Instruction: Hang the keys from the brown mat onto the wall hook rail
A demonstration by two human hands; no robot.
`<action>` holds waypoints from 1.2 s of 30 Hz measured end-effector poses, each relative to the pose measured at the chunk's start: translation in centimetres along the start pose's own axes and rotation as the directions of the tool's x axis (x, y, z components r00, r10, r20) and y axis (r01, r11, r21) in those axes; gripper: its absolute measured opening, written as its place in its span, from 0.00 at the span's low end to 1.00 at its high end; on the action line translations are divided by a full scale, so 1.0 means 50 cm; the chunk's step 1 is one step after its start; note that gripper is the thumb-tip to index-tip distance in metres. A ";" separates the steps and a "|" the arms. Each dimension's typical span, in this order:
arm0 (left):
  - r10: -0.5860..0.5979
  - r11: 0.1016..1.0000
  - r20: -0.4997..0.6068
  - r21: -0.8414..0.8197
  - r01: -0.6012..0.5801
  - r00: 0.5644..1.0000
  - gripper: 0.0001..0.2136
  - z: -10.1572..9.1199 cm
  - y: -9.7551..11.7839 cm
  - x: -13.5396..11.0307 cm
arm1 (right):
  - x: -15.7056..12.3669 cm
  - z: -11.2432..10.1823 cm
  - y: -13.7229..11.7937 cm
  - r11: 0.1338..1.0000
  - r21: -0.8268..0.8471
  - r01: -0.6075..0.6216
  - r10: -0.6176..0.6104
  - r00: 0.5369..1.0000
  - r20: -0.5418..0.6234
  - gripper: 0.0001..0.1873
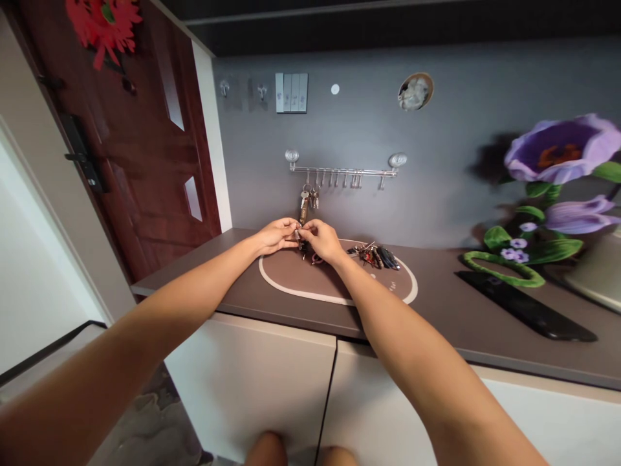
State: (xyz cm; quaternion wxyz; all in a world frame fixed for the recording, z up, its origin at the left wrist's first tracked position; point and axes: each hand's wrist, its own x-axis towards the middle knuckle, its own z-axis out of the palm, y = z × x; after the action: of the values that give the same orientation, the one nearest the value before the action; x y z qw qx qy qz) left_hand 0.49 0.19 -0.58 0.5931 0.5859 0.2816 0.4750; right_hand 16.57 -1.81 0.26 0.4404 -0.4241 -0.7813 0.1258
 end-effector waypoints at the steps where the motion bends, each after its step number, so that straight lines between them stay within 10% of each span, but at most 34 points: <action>1: -0.001 1.000 0.002 -0.001 0.001 1.000 0.05 0.000 0.000 0.000 | 0.000 0.000 -0.001 1.000 0.003 0.011 -0.011 1.000 0.013 0.12; 24: 0.207 0.958 -0.086 0.220 -0.184 0.974 0.10 0.030 -0.019 0.008 | 0.008 -0.002 0.034 0.987 0.153 -0.047 0.061 0.994 -0.090 0.14; 36: 0.425 0.540 -0.048 0.814 -0.211 0.904 0.09 0.035 -0.026 0.001 | 0.042 -0.027 0.031 0.868 0.484 -0.116 0.267 0.929 -0.256 0.11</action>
State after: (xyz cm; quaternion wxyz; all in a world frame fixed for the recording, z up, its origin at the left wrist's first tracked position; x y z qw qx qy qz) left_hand 2.40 -0.32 -1.56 0.1351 0.7662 0.4197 0.4675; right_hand 17.95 0.53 1.40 0.6320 -0.3984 -0.6021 0.2817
